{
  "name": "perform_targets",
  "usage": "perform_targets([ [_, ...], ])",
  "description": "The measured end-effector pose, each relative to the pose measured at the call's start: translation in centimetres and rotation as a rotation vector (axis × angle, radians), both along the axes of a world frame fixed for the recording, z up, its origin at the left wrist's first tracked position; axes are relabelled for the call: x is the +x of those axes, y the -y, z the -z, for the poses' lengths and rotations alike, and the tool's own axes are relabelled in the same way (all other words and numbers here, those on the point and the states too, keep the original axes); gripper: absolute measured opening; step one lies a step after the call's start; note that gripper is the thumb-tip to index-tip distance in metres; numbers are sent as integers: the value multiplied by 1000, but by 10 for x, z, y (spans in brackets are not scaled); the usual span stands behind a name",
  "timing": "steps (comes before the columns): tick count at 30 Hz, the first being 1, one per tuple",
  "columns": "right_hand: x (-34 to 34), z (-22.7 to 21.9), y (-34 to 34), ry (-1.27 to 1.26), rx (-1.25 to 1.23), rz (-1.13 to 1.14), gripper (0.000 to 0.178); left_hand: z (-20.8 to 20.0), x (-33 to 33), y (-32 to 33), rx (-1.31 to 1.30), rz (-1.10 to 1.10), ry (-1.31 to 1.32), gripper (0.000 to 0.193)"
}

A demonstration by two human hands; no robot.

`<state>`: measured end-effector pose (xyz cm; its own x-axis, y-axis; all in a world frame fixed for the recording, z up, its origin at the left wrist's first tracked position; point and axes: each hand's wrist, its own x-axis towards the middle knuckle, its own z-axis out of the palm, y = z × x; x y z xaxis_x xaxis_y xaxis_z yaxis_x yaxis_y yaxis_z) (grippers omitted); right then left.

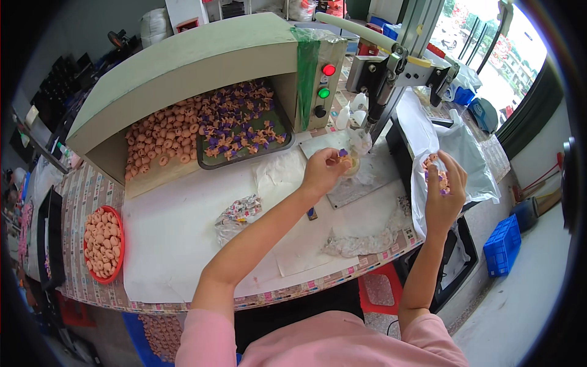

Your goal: Manually assemble small plastic toy components and use an industrial press machine to secure them.

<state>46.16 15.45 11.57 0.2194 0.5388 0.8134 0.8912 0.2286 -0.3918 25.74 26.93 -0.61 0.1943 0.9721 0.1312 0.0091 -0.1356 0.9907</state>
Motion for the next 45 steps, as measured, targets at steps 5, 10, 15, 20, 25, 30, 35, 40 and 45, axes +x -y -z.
perform_targets([
  [5, -33, -33, -14, -5, 52, -310, 20, 4, 19, -7, 388, -220, -306, 28],
  [10, -63, -79, -85, 101, 428, -333, 32, -3, 24, 2, 559, -199, -370, 30],
  [15, -47, -138, -151, 76, -162, -376, 57, -12, 30, 9, 690, -159, -458, 30],
  [20, -46, -160, -146, -9, -371, -473, 67, -9, 26, 13, 678, -174, -446, 29],
  [25, -51, -169, -100, -401, 242, -738, 44, -1, 8, 10, 607, -221, -415, 33],
  [30, -16, -81, -27, -474, 417, -1311, 44, -17, -37, 26, 377, -113, -277, 39],
  [35, -25, -16, 14, -416, 300, -617, 62, -32, -137, 44, 479, -297, -409, 39],
  [40, -30, 30, 44, -487, 91, -595, 57, -23, -277, 14, 635, -898, -831, 41],
  [45, -80, 57, 74, -473, -342, -686, 33, -10, -390, -19, 306, -1036, -1255, 69],
])
